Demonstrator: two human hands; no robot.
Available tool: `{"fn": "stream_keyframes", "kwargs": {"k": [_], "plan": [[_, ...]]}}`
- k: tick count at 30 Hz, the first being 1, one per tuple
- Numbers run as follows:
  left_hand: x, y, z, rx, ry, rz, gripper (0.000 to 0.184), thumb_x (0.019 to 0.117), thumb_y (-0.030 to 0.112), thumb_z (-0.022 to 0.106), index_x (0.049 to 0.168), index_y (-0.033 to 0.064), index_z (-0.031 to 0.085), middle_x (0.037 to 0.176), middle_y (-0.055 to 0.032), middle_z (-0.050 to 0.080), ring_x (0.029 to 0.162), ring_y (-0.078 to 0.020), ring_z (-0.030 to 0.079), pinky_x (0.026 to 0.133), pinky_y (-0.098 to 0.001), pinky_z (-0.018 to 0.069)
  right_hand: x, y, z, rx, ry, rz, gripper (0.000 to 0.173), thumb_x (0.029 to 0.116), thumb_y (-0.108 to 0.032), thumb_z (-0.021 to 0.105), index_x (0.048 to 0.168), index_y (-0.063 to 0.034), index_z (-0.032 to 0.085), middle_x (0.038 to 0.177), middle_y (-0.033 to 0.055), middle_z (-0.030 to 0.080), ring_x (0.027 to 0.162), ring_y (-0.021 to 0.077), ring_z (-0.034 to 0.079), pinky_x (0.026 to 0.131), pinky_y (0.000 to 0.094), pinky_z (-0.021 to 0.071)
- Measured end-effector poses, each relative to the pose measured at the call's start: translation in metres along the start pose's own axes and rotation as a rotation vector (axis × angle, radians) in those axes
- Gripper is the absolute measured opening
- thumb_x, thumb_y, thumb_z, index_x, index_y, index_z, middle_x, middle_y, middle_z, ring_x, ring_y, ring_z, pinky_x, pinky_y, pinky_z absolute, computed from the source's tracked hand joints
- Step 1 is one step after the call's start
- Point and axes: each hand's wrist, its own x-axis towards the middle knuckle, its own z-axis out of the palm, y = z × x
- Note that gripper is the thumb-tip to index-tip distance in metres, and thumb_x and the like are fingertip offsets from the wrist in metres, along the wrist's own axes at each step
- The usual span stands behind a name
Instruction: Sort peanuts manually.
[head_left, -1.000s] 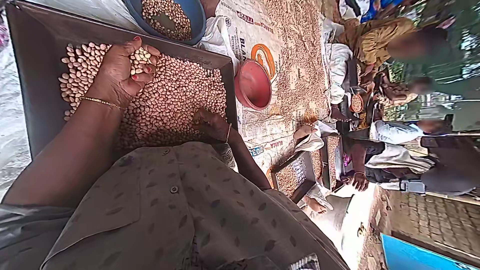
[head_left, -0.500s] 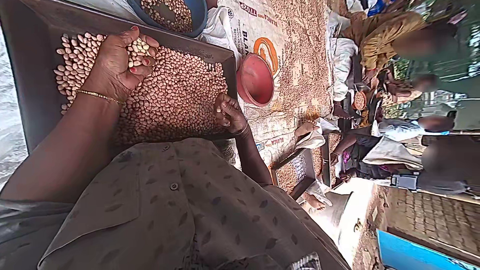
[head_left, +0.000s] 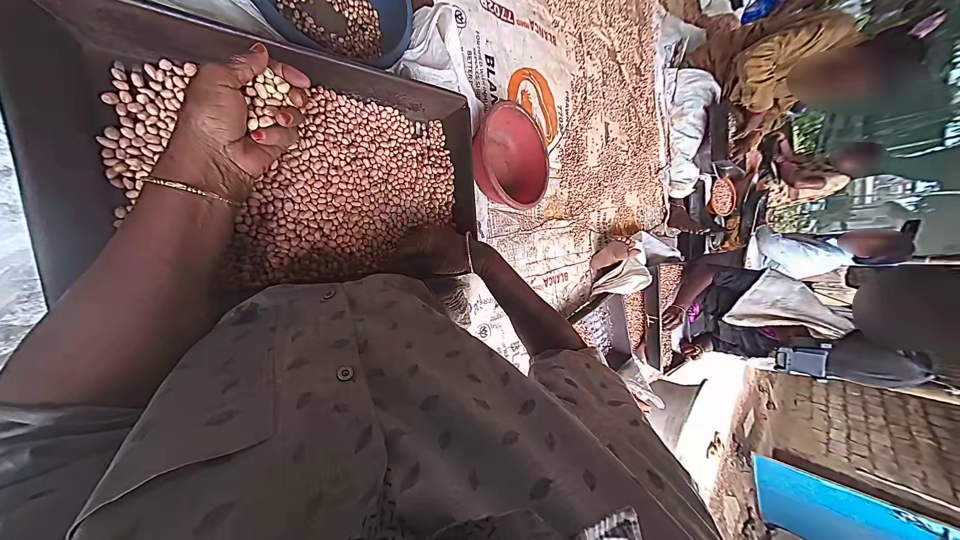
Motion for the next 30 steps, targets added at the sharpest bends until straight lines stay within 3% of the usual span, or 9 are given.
{"fn": "stream_keyframes", "kwargs": {"k": [8,10,13,15,19,21,23,25,30], "plan": [[0.001,-0.001,0.0,0.029,0.021,-0.001,0.048,0.1125,0.035,0.023,0.096,0.0152,0.064,0.07,0.0074,0.058,0.044,0.0015,0.039,0.039,-0.011,0.027,0.008,-0.008,0.003,-0.225,-0.075,0.221,0.023,0.0989,-0.009,0.064,0.12,-0.0021,0.072,0.107,0.0191,0.074,0.101,0.0342,0.071,0.094,0.0549,0.0527],[0.0,-0.001,0.0,0.028,0.023,-0.005,0.048,0.1123,0.036,0.024,0.096,0.0156,0.065,0.069,0.0079,0.057,0.044,0.0019,0.039,0.039,-0.0109,0.0266,0.004,-0.005,0.009,-0.073,0.033,0.171,0.02,0.098,-0.007,0.064,0.112,0.0026,0.073,0.098,0.0172,0.075,0.092,0.026,0.071,0.087,0.0462,0.0551],[0.0,-0.001,-0.001,0.023,0.012,-0.001,0.048,0.1123,0.037,0.024,0.096,0.0161,0.064,0.069,0.0085,0.057,0.044,0.0024,0.039,0.039,-0.0102,0.0271,-0.006,0.004,0.017,0.456,0.294,-0.022,0.01,0.0962,-0.001,0.063,0.103,0.0038,0.068,0.079,0.0024,0.068,0.062,0.0021,0.058,0.056,0.0188,0.0476],[0.0,-0.001,-0.002,0.035,0.013,-0.005,0.049,0.1124,0.038,0.023,0.096,0.0165,0.064,0.07,0.0089,0.058,0.044,0.0026,0.039,0.039,-0.0103,0.0271,-0.012,0.0,0.011,0.751,0.486,-0.155,0.01,0.0958,-0.006,0.059,0.103,-0.005,0.066,0.076,-0.0002,0.067,0.047,-0.001,0.048,0.04,0.0144,0.036],[0.001,-0.001,0.0,0.046,0.014,-0.001,0.049,0.1124,0.038,0.023,0.097,0.0163,0.065,0.071,0.008,0.058,0.044,0.002,0.039,0.039,-0.0104,0.0274,-0.013,0.004,-0.015,0.725,0.888,-0.07,0.022,0.1033,-0.016,0.044,0.095,-0.0091,0.064,0.071,-0.0049,0.062,0.043,-0.0025,0.04,0.038,0.0142,0.0325],[0.0,-0.001,0.0,0.035,0.01,0.003,0.049,0.1125,0.037,0.023,0.097,0.0162,0.065,0.071,0.0079,0.058,0.045,0.002,0.04,0.039,-0.0104,0.0278,-0.002,0.004,-0.019,0.395,1.042,0.123,0.027,0.1075,-0.011,0.042,0.092,-0.0045,0.063,0.062,-0.0052,0.05,0.046,0.0005,0.039,0.043,0.0169,0.0337],[0.0,0.0,0.0,0.026,0.007,0.005,0.05,0.1126,0.037,0.022,0.097,0.0157,0.064,0.071,0.0076,0.058,0.044,0.002,0.04,0.039,-0.0105,0.0281,0.003,0.005,-0.02,-0.09,0.925,0.377,0.026,0.1058,-0.009,0.047,0.113,0.0033,0.068,0.087,0.0143,0.067,0.073,0.0207,0.064,0.07,0.0373,0.0542],[-0.002,0.001,0.001,0.026,0.021,0.003,0.049,0.1123,0.037,0.023,0.096,0.0156,0.064,0.069,0.0078,0.057,0.043,0.0019,0.039,0.038,-0.0108,0.0273,0.015,-0.003,-0.015,-0.296,0.76,0.646,0.033,0.1073,-0.015,0.048,0.134,-0.0011,0.062,0.108,0.0237,0.073,0.098,0.0396,0.072,0.088,0.0583,0.0555],[-0.003,0.001,0.001,0.035,0.025,0.001,0.049,0.1124,0.037,0.023,0.096,0.0156,0.065,0.069,0.0081,0.058,0.044,0.0023,0.039,0.039,-0.0109,0.0272,0.031,-0.017,-0.007,-0.376,0.642,0.91,0.042,0.1093,-0.028,0.047,0.147,-0.0113,0.053,0.109,0.0233,0.073,0.102,0.044,0.071,0.087,0.062,0.0538]]}}
